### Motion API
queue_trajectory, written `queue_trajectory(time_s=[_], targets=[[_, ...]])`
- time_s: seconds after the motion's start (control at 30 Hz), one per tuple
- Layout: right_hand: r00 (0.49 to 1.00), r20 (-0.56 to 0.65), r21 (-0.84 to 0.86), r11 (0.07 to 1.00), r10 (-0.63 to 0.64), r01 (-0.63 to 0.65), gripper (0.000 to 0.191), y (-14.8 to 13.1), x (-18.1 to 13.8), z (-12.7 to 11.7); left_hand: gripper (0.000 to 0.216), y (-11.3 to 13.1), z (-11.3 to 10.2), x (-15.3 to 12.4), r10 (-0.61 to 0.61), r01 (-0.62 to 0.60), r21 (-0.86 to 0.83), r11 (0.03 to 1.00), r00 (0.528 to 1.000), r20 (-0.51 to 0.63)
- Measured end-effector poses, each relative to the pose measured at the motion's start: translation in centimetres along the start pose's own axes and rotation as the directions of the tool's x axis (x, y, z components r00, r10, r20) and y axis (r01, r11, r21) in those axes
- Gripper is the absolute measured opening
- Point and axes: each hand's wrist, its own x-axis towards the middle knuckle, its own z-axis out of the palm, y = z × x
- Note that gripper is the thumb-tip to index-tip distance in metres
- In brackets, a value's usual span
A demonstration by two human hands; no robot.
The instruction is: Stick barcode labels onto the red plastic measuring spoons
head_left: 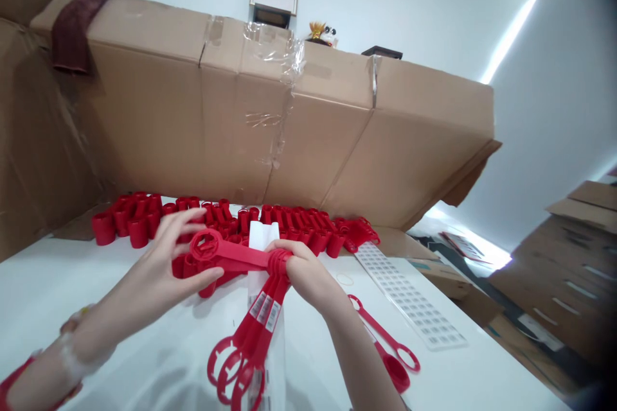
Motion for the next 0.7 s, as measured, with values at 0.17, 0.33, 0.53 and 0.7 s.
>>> queue_trajectory(time_s=[0.17, 0.33, 0.53, 0.7], targets=[[0.999, -0.027, -0.014, 0.999, -0.03, 0.03, 0.02, -0.3, -0.4, 0.0, 0.019, 2.4, 1.4, -2.8, 0.615, -0.468, 0.48, 0.742, 0.761, -0.207], [0.985, -0.125, -0.034, 0.993, -0.12, 0.117, 0.02, -1.3, -1.4, 0.3, 0.023, 4.0, 2.6, -4.5, 0.199, -0.262, 0.286, 0.922, 0.952, 0.231], [0.933, -0.305, -0.009, 0.981, -0.189, 0.196, 0.017, -1.3, -1.2, 1.4, 0.045, 4.5, 4.0, -5.6, -0.131, -0.054, 0.398, 0.916, 0.897, 0.422], [0.936, -0.308, 0.069, 0.977, -0.172, 0.202, 0.016, -0.8, -0.6, 1.4, 0.042, 5.0, 5.1, -5.7, -0.135, 0.059, 0.148, 0.987, 0.798, 0.587]])
